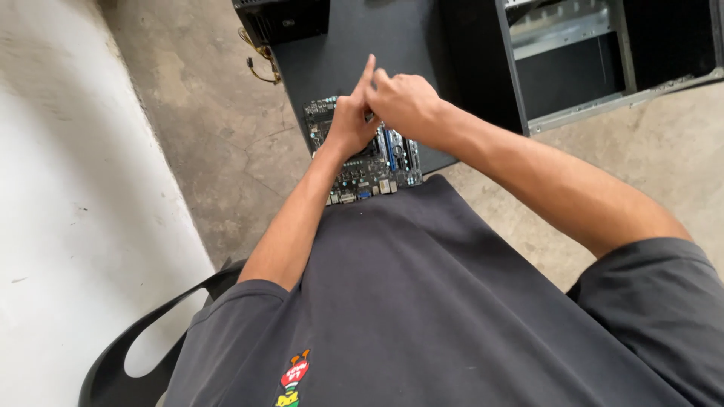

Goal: Inspecting a computer motherboard with a screwdriver and installing it into a desktop computer case.

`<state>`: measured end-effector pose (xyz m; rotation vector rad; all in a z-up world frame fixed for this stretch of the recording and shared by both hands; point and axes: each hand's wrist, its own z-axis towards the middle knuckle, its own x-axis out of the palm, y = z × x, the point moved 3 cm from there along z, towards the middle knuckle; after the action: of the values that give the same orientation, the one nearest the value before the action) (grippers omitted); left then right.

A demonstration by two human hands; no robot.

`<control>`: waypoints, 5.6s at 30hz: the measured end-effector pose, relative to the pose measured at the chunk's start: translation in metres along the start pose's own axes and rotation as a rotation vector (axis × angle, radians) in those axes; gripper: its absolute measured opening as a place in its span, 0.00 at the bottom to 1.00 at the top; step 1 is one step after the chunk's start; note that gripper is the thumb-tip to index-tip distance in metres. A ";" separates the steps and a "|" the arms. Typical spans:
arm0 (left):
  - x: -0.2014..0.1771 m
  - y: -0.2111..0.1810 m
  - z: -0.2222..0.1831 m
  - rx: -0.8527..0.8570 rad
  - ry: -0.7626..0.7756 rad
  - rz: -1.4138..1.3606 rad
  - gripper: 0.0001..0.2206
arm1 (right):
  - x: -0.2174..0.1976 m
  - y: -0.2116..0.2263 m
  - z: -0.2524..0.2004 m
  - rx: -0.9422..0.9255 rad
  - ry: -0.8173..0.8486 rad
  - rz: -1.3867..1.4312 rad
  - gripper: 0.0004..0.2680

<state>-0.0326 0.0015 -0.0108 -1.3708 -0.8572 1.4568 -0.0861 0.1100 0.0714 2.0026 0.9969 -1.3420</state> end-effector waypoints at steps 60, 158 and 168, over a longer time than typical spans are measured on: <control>0.000 -0.007 -0.001 -0.021 -0.029 -0.116 0.35 | 0.020 -0.002 0.021 -0.070 -0.019 -0.308 0.10; -0.068 0.060 -0.066 -0.601 0.083 0.262 0.12 | 0.144 0.032 -0.030 0.653 -0.422 1.576 0.11; -0.053 0.069 -0.072 -0.621 -0.005 0.324 0.11 | 0.169 0.016 -0.029 0.758 -0.404 1.688 0.10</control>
<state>0.0244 -0.0781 -0.0666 -2.0420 -1.1949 1.4929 -0.0182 0.1706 -0.0742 1.8223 -1.3749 -0.9058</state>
